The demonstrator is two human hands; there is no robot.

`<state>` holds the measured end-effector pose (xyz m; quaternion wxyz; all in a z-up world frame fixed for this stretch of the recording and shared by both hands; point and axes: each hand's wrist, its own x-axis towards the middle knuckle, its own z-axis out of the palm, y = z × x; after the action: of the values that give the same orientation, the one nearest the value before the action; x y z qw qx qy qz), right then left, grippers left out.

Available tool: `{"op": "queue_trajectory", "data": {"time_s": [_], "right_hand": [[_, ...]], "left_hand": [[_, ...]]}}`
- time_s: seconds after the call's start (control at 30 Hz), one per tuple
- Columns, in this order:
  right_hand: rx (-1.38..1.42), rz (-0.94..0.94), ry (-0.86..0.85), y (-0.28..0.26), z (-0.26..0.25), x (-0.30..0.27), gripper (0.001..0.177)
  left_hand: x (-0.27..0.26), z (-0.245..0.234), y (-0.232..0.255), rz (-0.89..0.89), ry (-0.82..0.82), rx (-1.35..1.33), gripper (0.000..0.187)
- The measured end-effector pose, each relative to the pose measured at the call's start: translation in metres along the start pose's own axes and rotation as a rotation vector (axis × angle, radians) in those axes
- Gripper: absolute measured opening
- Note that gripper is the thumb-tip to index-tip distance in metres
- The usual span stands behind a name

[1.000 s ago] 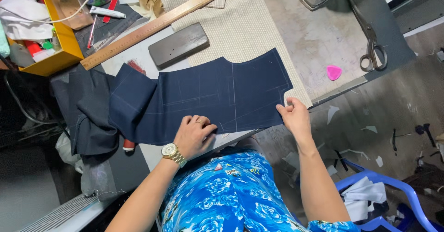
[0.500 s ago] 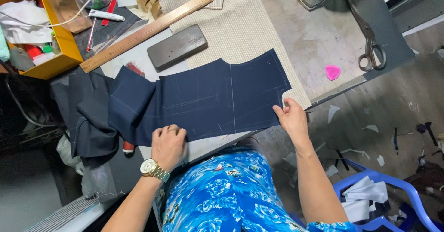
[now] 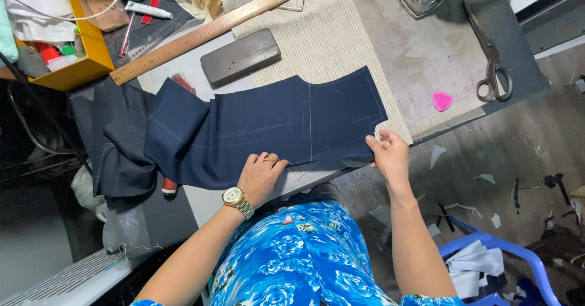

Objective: The person marks a piece of fabric with chalk, irons a strip of material, and uses a ruler and chalk to draw lines on another fabric piece before cutting it with shears.

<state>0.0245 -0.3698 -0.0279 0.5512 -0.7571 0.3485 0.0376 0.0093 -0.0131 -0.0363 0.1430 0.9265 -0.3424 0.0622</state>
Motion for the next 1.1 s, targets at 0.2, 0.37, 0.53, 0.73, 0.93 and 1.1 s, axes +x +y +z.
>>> {"op": "queue_trajectory", "data": {"time_s": [0.2,0.37,0.53,0.73,0.93,1.1], "right_hand": [[-0.484,-0.064,0.028,0.011,-0.002,0.003,0.054],[-0.550,-0.084,0.062,0.001,0.002,-0.006,0.051],[-0.541,-0.077,0.048,0.007,0.002,0.002,0.054],[-0.573,-0.043,0.047,-0.002,0.003,-0.006,0.057],[-0.549,-0.072,-0.011,-0.005,-0.002,-0.003,0.057],[-0.283,-0.014,-0.147,-0.039,0.002,-0.022,0.057]], "left_hand": [[0.004,-0.025,0.003,-0.052,-0.051,-0.046,0.013],[-0.017,-0.035,-0.019,-0.245,-0.066,0.158,0.035],[-0.049,-0.027,-0.034,-0.409,-0.236,0.305,0.017],[-0.052,-0.033,-0.037,-0.478,-0.276,0.341,0.024],[-0.001,-0.053,-0.038,-0.329,-0.046,0.308,0.041],[0.032,-0.022,-0.026,-0.138,-0.075,0.221,0.027]]}}
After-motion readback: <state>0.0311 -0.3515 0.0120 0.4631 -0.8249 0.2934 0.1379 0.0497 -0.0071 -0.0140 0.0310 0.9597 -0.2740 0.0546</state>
